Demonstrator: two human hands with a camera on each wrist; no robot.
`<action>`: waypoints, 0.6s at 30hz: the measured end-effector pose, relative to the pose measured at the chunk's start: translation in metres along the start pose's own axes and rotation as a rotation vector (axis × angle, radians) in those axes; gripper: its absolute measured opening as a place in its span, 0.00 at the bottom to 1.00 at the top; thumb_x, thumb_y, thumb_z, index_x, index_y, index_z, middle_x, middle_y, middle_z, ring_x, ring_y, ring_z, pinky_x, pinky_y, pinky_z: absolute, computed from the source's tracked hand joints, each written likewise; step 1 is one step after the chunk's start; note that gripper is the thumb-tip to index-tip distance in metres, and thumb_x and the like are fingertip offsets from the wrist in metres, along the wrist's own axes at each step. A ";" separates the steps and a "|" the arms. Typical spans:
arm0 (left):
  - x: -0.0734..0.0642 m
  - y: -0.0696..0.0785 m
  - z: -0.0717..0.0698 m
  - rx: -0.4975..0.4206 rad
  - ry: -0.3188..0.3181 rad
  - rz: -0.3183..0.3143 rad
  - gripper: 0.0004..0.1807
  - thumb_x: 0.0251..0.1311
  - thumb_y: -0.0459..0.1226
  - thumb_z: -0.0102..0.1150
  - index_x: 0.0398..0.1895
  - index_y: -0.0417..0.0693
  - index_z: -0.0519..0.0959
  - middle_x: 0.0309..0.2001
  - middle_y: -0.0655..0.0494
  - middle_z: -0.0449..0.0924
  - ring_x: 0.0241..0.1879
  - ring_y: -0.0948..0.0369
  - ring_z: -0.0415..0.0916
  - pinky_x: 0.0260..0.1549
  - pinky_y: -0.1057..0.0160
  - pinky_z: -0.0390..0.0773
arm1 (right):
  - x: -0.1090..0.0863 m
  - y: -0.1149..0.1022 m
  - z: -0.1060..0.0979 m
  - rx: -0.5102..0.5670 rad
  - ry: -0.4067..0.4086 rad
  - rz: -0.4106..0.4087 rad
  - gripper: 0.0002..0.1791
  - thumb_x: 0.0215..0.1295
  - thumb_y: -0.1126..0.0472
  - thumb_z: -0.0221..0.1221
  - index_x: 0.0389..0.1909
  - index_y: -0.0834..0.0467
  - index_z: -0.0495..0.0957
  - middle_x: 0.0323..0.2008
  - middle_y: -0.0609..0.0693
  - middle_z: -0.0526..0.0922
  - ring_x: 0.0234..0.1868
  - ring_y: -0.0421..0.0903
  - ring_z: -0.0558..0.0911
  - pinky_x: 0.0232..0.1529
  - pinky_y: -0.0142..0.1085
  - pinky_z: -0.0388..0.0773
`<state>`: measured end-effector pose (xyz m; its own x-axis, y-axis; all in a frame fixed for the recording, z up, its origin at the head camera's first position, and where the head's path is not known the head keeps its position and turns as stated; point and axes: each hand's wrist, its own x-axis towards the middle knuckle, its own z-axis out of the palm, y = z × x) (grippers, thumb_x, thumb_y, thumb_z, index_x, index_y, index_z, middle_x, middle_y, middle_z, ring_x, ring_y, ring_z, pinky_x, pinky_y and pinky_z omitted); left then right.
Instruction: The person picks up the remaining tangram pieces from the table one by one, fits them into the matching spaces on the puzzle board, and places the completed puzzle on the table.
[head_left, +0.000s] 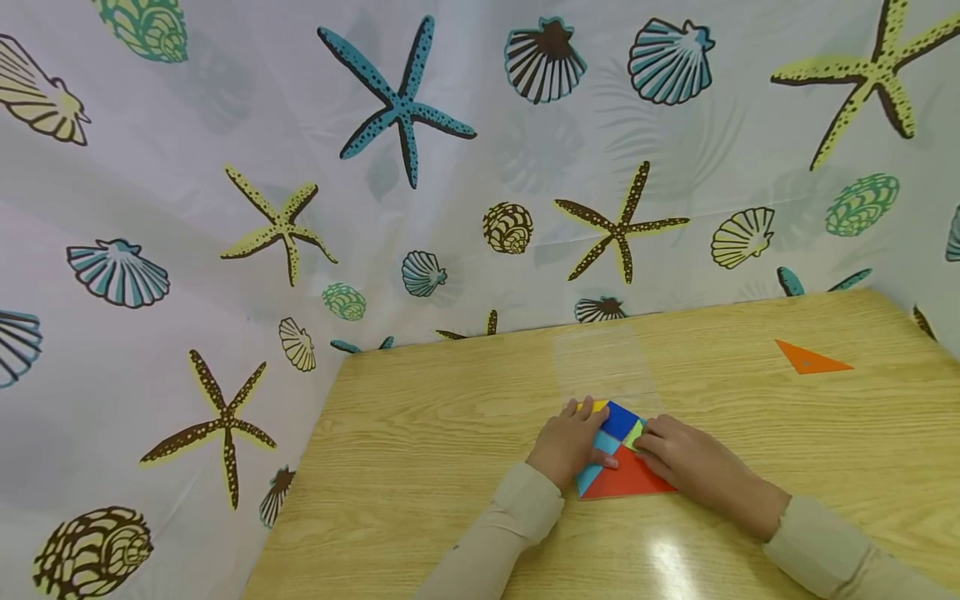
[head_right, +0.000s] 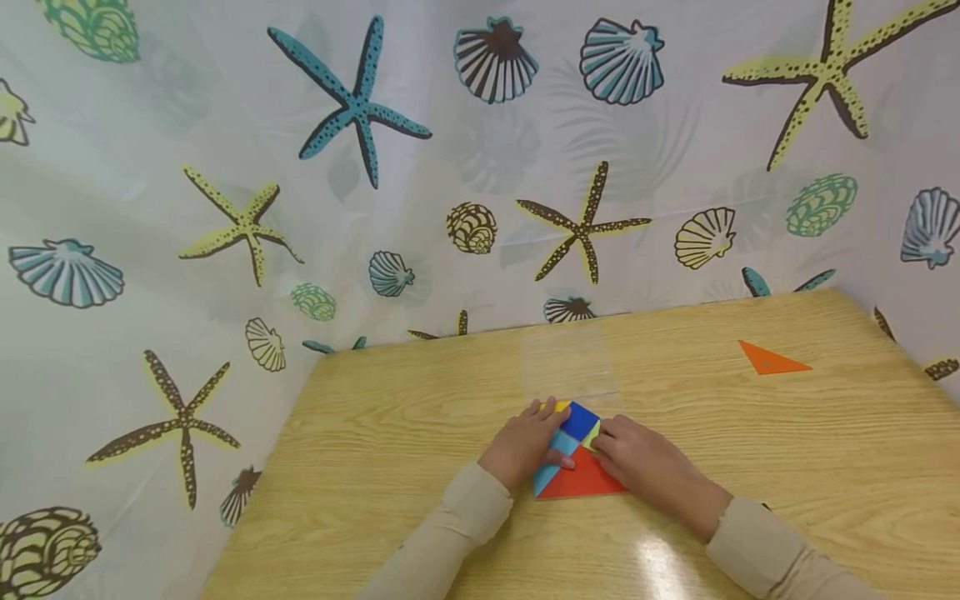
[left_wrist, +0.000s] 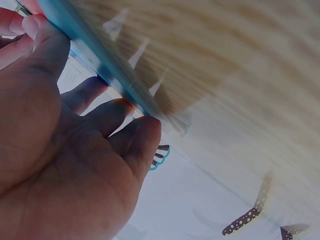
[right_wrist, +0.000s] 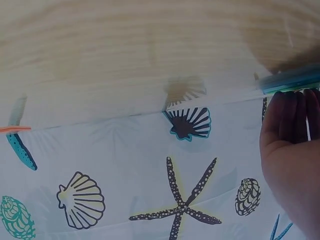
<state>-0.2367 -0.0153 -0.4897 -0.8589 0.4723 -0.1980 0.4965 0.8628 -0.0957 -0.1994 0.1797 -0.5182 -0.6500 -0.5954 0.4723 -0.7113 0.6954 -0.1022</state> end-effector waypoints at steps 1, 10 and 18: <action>0.000 0.000 0.000 -0.001 -0.001 -0.002 0.43 0.48 0.66 0.45 0.71 0.66 0.56 0.70 0.62 0.54 0.68 0.59 0.52 0.58 0.63 0.65 | 0.000 0.002 0.000 0.002 -0.004 -0.014 0.07 0.53 0.63 0.66 0.34 0.56 0.82 0.32 0.43 0.75 0.34 0.39 0.72 0.35 0.35 0.77; 0.000 0.001 0.002 -0.009 -0.017 -0.003 0.43 0.49 0.66 0.45 0.71 0.66 0.56 0.70 0.62 0.54 0.68 0.59 0.51 0.59 0.63 0.64 | -0.006 0.021 -0.003 0.160 -0.018 -0.091 0.12 0.54 0.67 0.65 0.40 0.55 0.82 0.42 0.45 0.78 0.44 0.43 0.77 0.43 0.40 0.77; 0.003 -0.001 0.004 0.024 -0.001 0.006 0.44 0.48 0.67 0.43 0.71 0.67 0.55 0.70 0.62 0.54 0.68 0.59 0.52 0.58 0.63 0.65 | -0.006 0.024 -0.002 0.205 -0.050 -0.096 0.15 0.54 0.68 0.65 0.44 0.55 0.82 0.46 0.48 0.77 0.47 0.44 0.76 0.43 0.39 0.78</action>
<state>-0.2395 -0.0150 -0.4941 -0.8559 0.4772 -0.1991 0.5043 0.8554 -0.1179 -0.2122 0.2006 -0.5218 -0.5854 -0.6778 0.4449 -0.8068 0.5414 -0.2367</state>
